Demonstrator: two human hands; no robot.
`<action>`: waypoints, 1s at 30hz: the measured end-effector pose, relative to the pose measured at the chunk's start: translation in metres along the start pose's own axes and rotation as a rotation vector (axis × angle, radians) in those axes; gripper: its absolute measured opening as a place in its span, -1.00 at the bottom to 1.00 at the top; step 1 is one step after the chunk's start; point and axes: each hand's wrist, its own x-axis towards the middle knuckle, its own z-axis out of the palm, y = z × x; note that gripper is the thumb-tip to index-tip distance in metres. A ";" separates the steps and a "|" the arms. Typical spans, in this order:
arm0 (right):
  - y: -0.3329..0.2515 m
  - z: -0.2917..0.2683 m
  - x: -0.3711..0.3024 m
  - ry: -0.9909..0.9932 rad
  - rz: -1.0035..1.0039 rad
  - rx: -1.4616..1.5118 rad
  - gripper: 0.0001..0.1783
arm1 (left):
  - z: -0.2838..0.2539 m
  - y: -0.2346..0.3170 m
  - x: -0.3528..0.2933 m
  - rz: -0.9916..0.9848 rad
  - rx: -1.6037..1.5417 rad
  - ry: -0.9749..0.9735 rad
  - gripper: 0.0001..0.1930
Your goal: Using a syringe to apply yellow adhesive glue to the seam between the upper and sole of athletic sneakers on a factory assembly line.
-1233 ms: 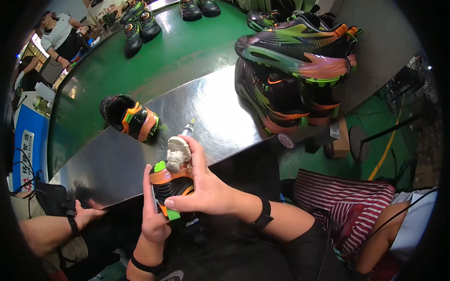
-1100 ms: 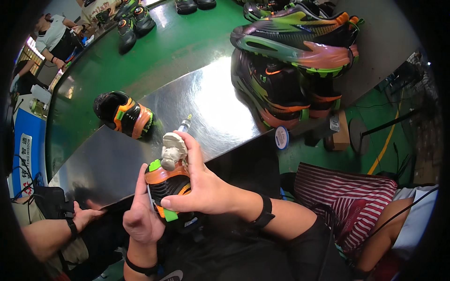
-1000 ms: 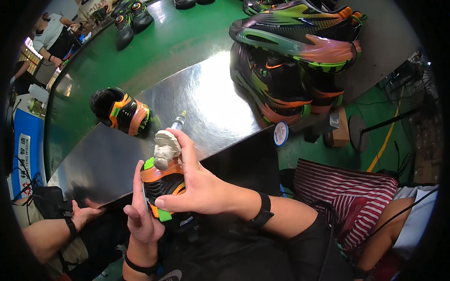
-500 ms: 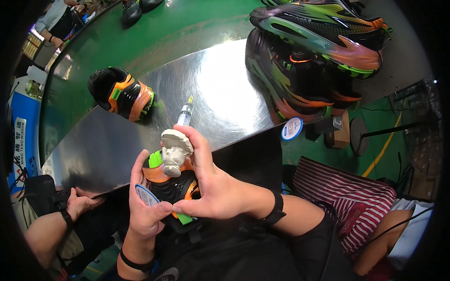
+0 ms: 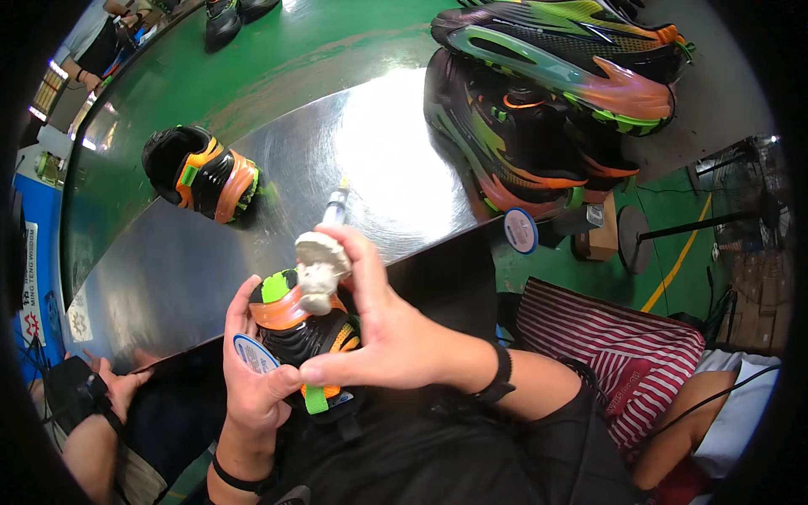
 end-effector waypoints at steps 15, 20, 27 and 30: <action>0.004 0.003 0.000 0.010 -0.019 0.186 0.30 | -0.021 -0.003 -0.008 0.001 -0.056 -0.049 -0.60; 0.008 0.001 -0.003 0.030 -0.082 0.093 0.28 | -0.016 -0.010 0.007 -0.030 0.051 0.089 -0.46; 0.005 0.002 -0.009 0.009 -0.039 0.264 0.24 | 0.007 -0.019 -0.003 -0.015 0.223 -0.013 0.22; 0.006 0.002 -0.009 0.013 -0.049 0.283 0.25 | 0.018 -0.013 -0.014 -0.019 0.181 -0.037 0.14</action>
